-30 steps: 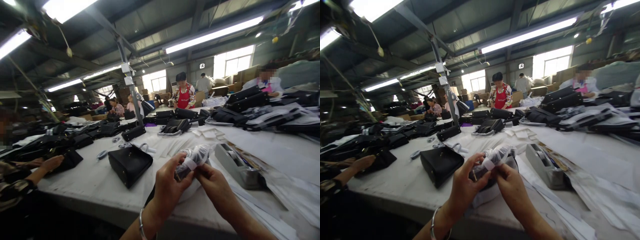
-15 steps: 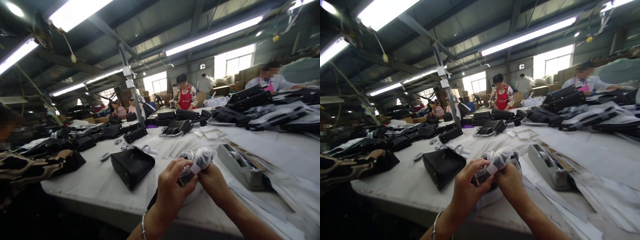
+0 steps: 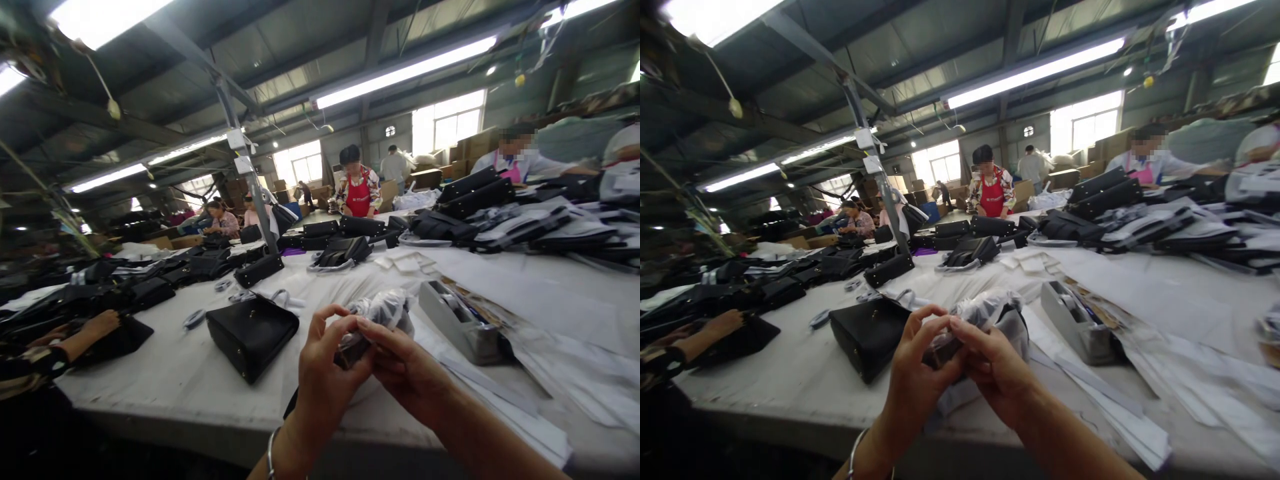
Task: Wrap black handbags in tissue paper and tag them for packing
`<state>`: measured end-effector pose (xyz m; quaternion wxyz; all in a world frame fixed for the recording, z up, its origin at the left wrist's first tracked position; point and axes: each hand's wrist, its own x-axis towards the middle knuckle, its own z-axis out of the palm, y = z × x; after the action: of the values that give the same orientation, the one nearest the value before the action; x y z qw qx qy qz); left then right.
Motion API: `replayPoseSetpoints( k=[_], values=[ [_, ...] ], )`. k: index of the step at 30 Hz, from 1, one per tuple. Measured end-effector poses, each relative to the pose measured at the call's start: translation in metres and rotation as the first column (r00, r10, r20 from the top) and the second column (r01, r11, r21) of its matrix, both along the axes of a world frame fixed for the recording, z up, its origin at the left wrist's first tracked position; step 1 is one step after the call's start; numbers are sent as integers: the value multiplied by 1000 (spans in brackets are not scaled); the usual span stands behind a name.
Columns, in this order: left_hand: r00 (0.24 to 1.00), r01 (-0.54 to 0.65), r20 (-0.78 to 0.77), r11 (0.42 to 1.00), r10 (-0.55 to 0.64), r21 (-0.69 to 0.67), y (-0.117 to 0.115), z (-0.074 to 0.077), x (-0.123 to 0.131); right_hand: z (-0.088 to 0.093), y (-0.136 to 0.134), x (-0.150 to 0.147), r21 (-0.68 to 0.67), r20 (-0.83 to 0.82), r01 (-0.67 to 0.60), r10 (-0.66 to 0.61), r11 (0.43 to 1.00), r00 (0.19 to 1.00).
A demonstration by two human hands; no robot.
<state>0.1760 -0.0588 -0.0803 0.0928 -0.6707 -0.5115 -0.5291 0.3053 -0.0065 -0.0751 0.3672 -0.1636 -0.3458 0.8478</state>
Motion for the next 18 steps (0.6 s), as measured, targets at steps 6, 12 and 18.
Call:
replayPoseSetpoints(
  k=[6,12,18],
  values=[
    [997,-47,58,999,47,-10,-2,-3,-9,3,5,-6,35,-52,-26,28,999,998],
    [980,-10,197,987,41,-158,1,-17,-39,-9,25,17,262,203,-34,-21,965,979],
    [936,-8,327,939,128,-345,-5,-48,-60,-6,13,72,646,201,326,-566,690,800]
  ],
)
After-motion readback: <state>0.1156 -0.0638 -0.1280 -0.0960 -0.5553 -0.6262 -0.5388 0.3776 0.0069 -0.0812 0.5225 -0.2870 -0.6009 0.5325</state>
